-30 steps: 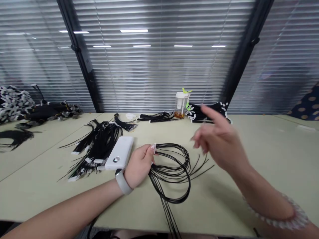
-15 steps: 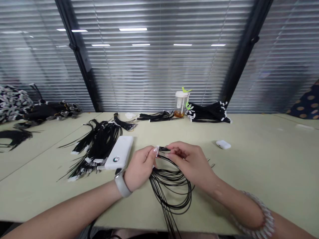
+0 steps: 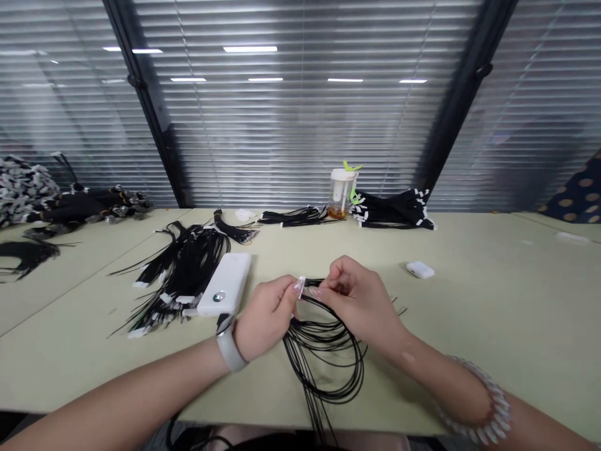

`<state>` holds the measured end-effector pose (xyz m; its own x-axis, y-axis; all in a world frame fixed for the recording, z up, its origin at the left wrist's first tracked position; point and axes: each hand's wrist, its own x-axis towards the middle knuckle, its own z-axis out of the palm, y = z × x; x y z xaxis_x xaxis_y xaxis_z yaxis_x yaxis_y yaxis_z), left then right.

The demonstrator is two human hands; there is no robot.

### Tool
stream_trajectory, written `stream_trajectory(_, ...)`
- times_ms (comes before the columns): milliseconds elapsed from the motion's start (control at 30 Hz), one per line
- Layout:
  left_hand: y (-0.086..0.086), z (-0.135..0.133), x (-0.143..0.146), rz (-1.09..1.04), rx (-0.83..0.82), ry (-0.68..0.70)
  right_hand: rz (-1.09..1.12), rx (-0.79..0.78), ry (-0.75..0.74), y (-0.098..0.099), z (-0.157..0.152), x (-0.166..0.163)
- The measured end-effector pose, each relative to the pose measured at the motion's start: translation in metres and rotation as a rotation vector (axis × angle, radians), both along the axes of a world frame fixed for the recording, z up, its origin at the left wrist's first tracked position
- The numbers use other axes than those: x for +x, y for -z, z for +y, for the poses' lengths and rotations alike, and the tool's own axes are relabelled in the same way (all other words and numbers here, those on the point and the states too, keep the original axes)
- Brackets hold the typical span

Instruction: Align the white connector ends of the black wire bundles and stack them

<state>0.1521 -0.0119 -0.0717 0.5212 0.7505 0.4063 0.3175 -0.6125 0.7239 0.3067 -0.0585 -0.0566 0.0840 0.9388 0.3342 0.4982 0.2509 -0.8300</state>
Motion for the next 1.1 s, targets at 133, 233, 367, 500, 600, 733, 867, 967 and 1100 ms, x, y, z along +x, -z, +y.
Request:
stream_trajectory(133, -0.001, -0.001, 0.0, 0.007, 0.011, -0.003, 0.035, -0.009, -0.006, 0.0, 0.0, -0.002)
stream_trajectory(233, -0.002, -0.003, 0.0, 0.029, 0.01, 0.004, 0.048, -0.001, 0.007, 0.001, -0.001, -0.003)
stream_trajectory(367, -0.002, -0.004, 0.0, 0.053, 0.012, 0.009, 0.086, -0.008, -0.009, 0.005, 0.0, -0.004)
stream_trajectory(500, 0.0, -0.005, -0.001, 0.048, 0.004, 0.046, 0.096, -0.033, -0.001, 0.008, 0.0, -0.005)
stream_trajectory(600, -0.002, -0.003, 0.0, 0.036, -0.007, 0.034, 0.093, -0.044, -0.021, 0.006, 0.003, -0.003)
stream_trajectory(733, -0.006, 0.003, 0.0, -0.049, -0.055, -0.037, -0.092, 0.008, -0.118, -0.005, 0.01, 0.013)
stream_trajectory(867, -0.007, 0.014, -0.002, -0.108, -0.12, -0.157, -0.428, 0.009, -0.04, -0.011, 0.017, 0.035)
stream_trajectory(967, -0.004, 0.021, -0.002, -0.123, -0.168, -0.241, -0.648, 0.1, 0.103, -0.013, 0.018, 0.041)
stream_trajectory(1100, 0.0, 0.027, -0.002, -0.19, -0.206, -0.301, -0.872, 0.144, 0.18, -0.017, 0.011, 0.037)
